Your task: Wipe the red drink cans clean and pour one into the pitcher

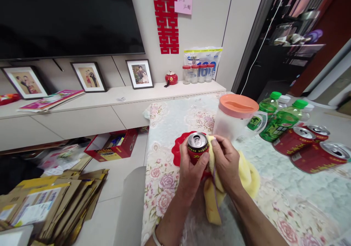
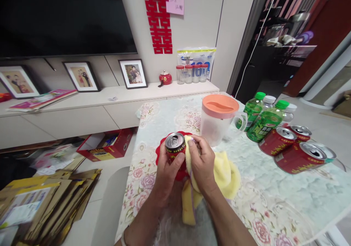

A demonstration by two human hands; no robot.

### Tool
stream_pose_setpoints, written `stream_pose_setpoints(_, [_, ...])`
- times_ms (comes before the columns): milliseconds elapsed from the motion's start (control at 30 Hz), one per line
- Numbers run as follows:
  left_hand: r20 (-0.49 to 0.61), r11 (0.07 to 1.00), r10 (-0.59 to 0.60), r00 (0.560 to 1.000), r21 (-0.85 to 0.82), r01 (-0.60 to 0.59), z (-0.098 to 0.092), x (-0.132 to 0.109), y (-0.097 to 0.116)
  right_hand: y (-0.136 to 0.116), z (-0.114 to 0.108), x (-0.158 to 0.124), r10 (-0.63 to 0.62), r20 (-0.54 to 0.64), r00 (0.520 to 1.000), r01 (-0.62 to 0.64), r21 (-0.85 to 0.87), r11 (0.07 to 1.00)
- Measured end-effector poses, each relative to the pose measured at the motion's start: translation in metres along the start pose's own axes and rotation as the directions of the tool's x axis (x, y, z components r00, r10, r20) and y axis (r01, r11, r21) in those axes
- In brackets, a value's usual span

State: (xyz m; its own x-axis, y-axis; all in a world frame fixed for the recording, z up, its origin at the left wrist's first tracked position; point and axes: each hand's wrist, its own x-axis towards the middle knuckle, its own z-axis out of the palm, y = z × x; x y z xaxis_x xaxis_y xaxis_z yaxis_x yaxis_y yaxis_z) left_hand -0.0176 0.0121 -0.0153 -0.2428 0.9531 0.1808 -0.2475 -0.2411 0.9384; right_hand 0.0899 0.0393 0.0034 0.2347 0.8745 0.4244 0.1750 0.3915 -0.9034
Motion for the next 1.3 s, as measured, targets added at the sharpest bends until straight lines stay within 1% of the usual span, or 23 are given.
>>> stream_pose_setpoints(67, [-0.015, 1.0, 0.013, 1.0, 0.002, -0.013, -0.001, 0.001, -0.002, 0.002, 0.001, 0.003, 0.094, 0.05, 0.994, -0.094, 0.002, 0.996])
stream_pose_setpoints(133, [-0.039, 0.999, 0.038, 0.999, -0.013, -0.038, -0.002, 0.002, -0.003, 0.004, 0.002, 0.005, 0.131, 0.111, 0.985, -0.131, -0.013, 0.991])
stream_pose_setpoints(300, [-0.125, 0.998, 0.067, 0.99, -0.004, -0.068, -0.005, 0.005, -0.004, 0.012, 0.004, 0.007, 0.147, 0.238, 0.96, -0.128, -0.093, 0.987])
stream_pose_setpoints(433, [-0.155, 0.998, 0.06, 0.986, -0.009, -0.062, -0.006, 0.006, -0.002, 0.018, 0.003, 0.006, 0.132, 0.272, 0.953, -0.088, -0.166, 0.982])
stream_pose_setpoints(500, [-0.163, 0.999, 0.046, 0.986, -0.007, -0.048, -0.006, 0.007, -0.001, 0.017, 0.003, 0.005, 0.115, 0.265, 0.957, -0.068, -0.18, 0.981])
stream_pose_setpoints(600, [-0.157, 0.999, 0.035, 0.987, 0.04, -0.029, -0.004, 0.007, 0.002, 0.012, 0.003, 0.003, 0.073, 0.229, 0.971, -0.037, -0.16, 0.986])
stream_pose_setpoints(800, [-0.098, 0.993, 0.034, 0.995, 0.113, -0.022, -0.001, 0.004, 0.005, -0.002, 0.0, 0.0, -0.021, 0.106, 0.994, 0.029, -0.067, 0.997])
stream_pose_setpoints(933, [-0.048, 0.994, -0.036, 0.998, 0.103, 0.041, -0.001, 0.001, 0.003, -0.006, -0.002, -0.004, -0.145, 0.019, 0.989, 0.145, -0.012, 0.989])
stream_pose_setpoints(1033, [-0.023, 0.994, -0.065, 0.998, 0.084, 0.066, -0.002, 0.001, 0.002, -0.005, -0.002, -0.005, -0.229, 0.018, 0.973, 0.23, -0.033, 0.973])
stream_pose_setpoints(1100, [-0.019, 0.995, -0.045, 0.999, 0.086, 0.047, -0.003, 0.001, 0.002, -0.003, -0.002, -0.004, -0.211, 0.02, 0.977, 0.212, -0.057, 0.976])
stream_pose_setpoints(1233, [-0.023, 0.996, -0.021, 1.0, 0.083, 0.023, -0.004, 0.002, 0.0, 0.0, -0.001, 0.0, -0.032, 0.035, 0.999, 0.034, -0.079, 0.996])
stream_pose_setpoints(1300, [-0.063, 0.997, 0.004, 0.998, 0.083, 0.001, -0.004, 0.002, -0.001, 0.002, 0.0, 0.003, 0.013, 0.062, 0.998, -0.007, -0.092, 0.996])
